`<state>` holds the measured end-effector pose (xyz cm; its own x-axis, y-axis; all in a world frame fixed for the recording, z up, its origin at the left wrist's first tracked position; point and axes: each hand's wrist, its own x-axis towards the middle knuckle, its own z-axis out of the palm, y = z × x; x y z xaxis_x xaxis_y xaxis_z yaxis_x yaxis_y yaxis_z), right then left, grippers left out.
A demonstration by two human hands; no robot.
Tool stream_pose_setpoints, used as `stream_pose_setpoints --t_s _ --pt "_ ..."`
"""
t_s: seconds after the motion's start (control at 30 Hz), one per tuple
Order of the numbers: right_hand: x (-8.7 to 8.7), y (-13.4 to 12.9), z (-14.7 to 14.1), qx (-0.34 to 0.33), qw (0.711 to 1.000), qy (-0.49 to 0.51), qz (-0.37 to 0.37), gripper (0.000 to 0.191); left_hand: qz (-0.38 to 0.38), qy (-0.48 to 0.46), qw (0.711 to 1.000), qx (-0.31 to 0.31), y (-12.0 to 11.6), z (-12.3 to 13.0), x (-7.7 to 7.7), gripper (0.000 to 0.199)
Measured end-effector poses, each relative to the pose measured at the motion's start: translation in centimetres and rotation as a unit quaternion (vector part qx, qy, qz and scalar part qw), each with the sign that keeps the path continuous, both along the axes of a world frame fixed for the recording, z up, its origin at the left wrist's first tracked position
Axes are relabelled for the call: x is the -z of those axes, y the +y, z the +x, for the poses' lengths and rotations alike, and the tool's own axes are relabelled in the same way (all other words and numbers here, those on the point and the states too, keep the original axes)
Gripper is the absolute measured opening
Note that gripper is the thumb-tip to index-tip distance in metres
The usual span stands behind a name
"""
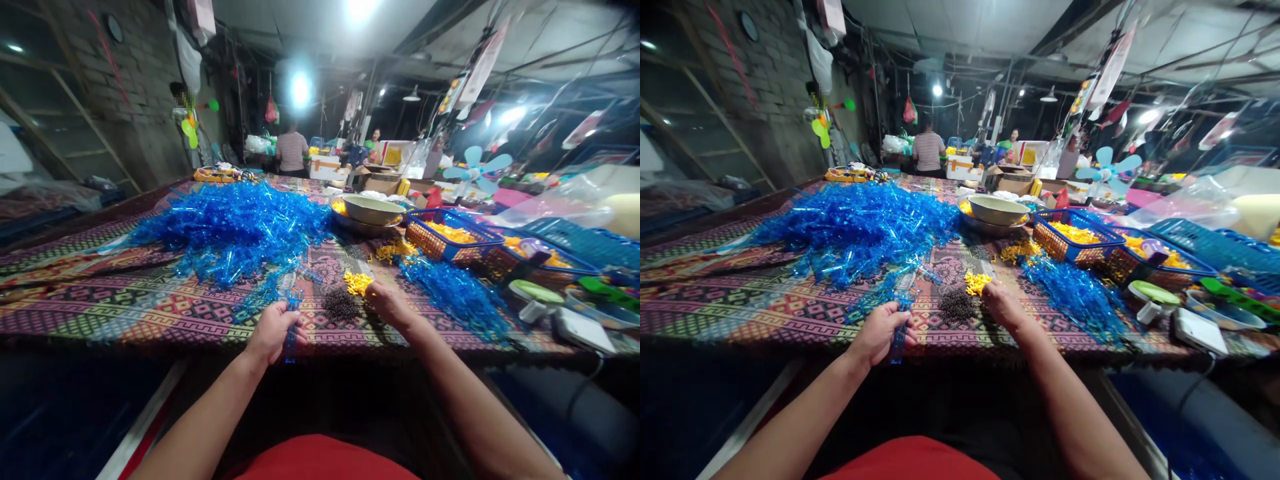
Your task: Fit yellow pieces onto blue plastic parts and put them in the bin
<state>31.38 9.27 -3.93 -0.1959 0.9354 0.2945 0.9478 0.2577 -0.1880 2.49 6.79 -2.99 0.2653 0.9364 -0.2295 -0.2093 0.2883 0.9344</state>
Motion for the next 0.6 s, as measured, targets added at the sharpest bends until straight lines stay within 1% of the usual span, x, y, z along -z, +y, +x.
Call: stream_pose_setpoints --t_s 0.17,0.3,0.37,0.43,0.47,0.5,0.53,0.57,0.6 --pt "0.3 0.0 0.2 -0.014 0.998 0.062 0.004 0.010 0.009 0.000 1.000 -0.002 0.0 0.0 0.2 0.008" --pt "-0.2 -0.2 0.0 -0.008 0.990 0.137 0.010 0.007 0.011 -0.009 1.000 -0.006 0.0 0.0 0.1 0.009" --pt "-0.5 -0.7 -1.0 -0.007 0.984 0.175 0.003 0.011 0.010 -0.018 1.000 -0.007 -0.1 0.0 -0.1 0.009" --pt "-0.6 -1.5 -2.9 -0.024 0.965 0.258 -0.035 0.017 0.009 -0.034 0.999 -0.011 -0.4 -0.1 -0.2 0.009" --pt "-0.6 -2.0 -4.1 -0.042 0.942 0.325 -0.068 0.019 0.008 -0.042 0.999 -0.014 -0.6 -0.2 -0.3 0.009" --pt "-0.6 -2.4 -5.5 -0.062 0.913 0.390 -0.101 0.020 0.005 -0.052 0.998 -0.019 -0.9 -0.4 -0.4 0.010" --pt "-0.5 -2.8 -6.9 -0.082 0.889 0.433 -0.124 0.019 0.001 -0.064 0.998 -0.023 -1.2 -0.5 -0.5 0.010" --pt "-0.3 -3.0 -8.2 -0.098 0.877 0.451 -0.134 0.017 -0.003 -0.078 0.997 -0.027 -1.6 -0.7 -0.6 0.010" --pt "-0.1 -3.2 -9.5 -0.114 0.880 0.443 -0.123 0.013 -0.008 -0.091 0.995 -0.029 -2.1 -0.9 -0.6 0.010"
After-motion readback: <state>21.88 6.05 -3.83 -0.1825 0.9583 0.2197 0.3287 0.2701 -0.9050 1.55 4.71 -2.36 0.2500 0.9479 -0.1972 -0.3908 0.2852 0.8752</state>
